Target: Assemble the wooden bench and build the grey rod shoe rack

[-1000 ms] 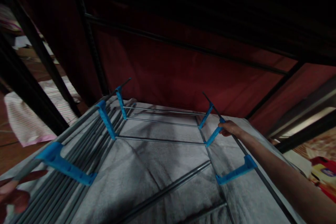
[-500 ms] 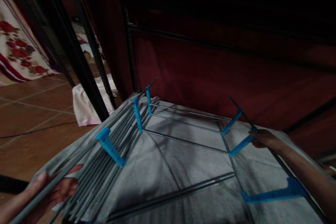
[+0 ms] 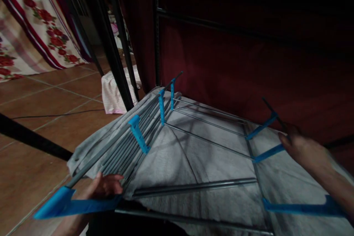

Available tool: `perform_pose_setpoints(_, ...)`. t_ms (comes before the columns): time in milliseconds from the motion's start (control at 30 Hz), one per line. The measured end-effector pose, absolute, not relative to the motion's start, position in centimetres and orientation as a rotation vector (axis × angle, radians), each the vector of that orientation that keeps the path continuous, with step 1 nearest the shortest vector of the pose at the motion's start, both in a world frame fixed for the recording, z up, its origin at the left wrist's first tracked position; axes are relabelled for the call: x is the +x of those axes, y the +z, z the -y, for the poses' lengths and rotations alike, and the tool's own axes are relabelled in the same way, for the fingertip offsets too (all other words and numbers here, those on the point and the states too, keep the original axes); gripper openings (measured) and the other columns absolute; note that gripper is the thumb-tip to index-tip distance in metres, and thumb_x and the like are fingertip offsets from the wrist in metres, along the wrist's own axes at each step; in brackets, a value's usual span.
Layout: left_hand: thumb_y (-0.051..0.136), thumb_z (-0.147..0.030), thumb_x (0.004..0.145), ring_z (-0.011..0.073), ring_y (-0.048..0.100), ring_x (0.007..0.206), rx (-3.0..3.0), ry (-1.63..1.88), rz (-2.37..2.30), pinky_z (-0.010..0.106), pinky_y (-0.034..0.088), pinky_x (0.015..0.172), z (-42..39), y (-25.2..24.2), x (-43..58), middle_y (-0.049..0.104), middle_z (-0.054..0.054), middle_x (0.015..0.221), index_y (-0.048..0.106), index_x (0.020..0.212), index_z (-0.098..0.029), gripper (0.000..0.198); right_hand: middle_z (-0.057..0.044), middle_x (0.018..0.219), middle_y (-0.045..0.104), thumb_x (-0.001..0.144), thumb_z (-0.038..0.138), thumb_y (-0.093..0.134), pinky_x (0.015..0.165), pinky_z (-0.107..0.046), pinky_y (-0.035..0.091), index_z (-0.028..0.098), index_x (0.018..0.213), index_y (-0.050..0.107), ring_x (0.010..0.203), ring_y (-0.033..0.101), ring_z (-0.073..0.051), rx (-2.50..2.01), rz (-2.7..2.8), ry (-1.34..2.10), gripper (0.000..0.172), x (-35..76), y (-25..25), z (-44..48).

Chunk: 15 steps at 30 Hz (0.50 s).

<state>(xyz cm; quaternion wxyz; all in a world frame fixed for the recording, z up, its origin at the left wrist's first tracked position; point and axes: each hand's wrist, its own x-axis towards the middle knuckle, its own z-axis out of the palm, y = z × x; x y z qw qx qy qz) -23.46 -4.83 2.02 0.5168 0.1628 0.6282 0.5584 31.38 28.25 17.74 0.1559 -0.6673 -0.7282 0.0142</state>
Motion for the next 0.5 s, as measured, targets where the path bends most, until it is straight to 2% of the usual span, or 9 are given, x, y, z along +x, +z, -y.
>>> perform_pose_setpoints(33,0.056,-0.075,0.072,0.0239,0.061,0.064,0.423,1.332,-1.522,0.034,0.049,0.064,5.2,2.1,-22.8,0.067,0.007,0.061,0.074,0.08,-0.018,0.061,-0.03,0.128,0.057,0.091,0.042,0.048,0.104,-0.061,0.038,0.017,0.131,0.053,0.123,0.053,-0.044,-1.781,2.258,-0.064,0.048,29.2,17.2,-27.2)
perform_pose_setpoints(67,0.054,-0.074,0.075,0.0212,0.058,0.058,0.461,1.339,-1.526,0.032,0.048,0.062,5.4,2.2,-22.2,0.063,0.005,0.054,0.073,0.077,-0.018,0.059,-0.025,0.131,0.058,0.093,0.039,0.043,0.108,-0.055,0.039,0.016,0.132,0.053,0.126,0.053,-0.038,-1.597,2.402,-0.03,0.047,26.7,16.3,-25.8)
perform_pose_setpoints(167,0.046,-0.07,0.083,0.0141,0.042,0.044,0.538,1.441,-1.471,0.028,0.042,0.054,5.2,2.6,-20.6,0.045,-0.001,0.039,0.068,0.068,-0.018,0.058,-0.014,0.142,0.054,0.095,0.034,0.042,0.112,-0.045,0.039,0.019,0.139,0.05,0.132,0.05,-0.027,-1.156,2.777,0.337,0.047,19.7,11.7,-20.1)
perform_pose_setpoints(233,0.044,-0.068,0.085,0.0123,0.038,0.042,0.558,1.487,-1.402,0.026,0.038,0.051,4.7,2.8,-20.2,0.042,-0.002,0.037,0.067,0.066,-0.018,0.058,-0.01,0.148,0.049,0.092,0.03,0.049,0.115,-0.045,0.035,0.021,0.144,0.047,0.137,0.044,-0.026,-0.945,2.962,0.504,0.052,16.4,7.8,-16.0)
perform_pose_setpoints(367,0.045,-0.061,0.088,0.0106,0.035,0.04,0.563,1.492,-1.322,0.025,0.032,0.048,4.0,3.0,-20.0,0.041,-0.001,0.037,0.065,0.061,-0.017,0.056,-0.01,0.155,0.04,0.091,0.027,0.054,0.117,-0.046,0.031,0.02,0.148,0.039,0.142,0.036,-0.026,-0.713,3.134,0.534,0.059,13.3,1.0,-10.6)
perform_pose_setpoints(433,0.045,-0.058,0.089,0.0106,0.036,0.041,0.555,1.502,-1.32,0.025,0.032,0.049,3.9,2.9,-20.0,0.041,-0.001,0.036,0.064,0.059,-0.017,0.055,-0.012,0.153,0.042,0.09,0.026,0.056,0.115,-0.047,0.034,0.019,0.147,0.041,0.14,0.039,-0.028,-0.773,3.111,0.424,0.059,12.7,-1.2,-9.8)
perform_pose_setpoints(500,0.046,-0.057,0.089,0.0106,0.036,0.04,0.543,1.523,-1.329,0.025,0.033,0.049,3.8,2.7,-19.7,0.041,-0.001,0.036,0.063,0.059,-0.018,0.052,-0.014,0.145,0.05,0.089,0.026,0.06,0.11,-0.047,0.04,0.018,0.141,0.046,0.131,0.049,-0.029,-0.854,3.061,0.304,0.055,12.2,-2.3,-9.7)
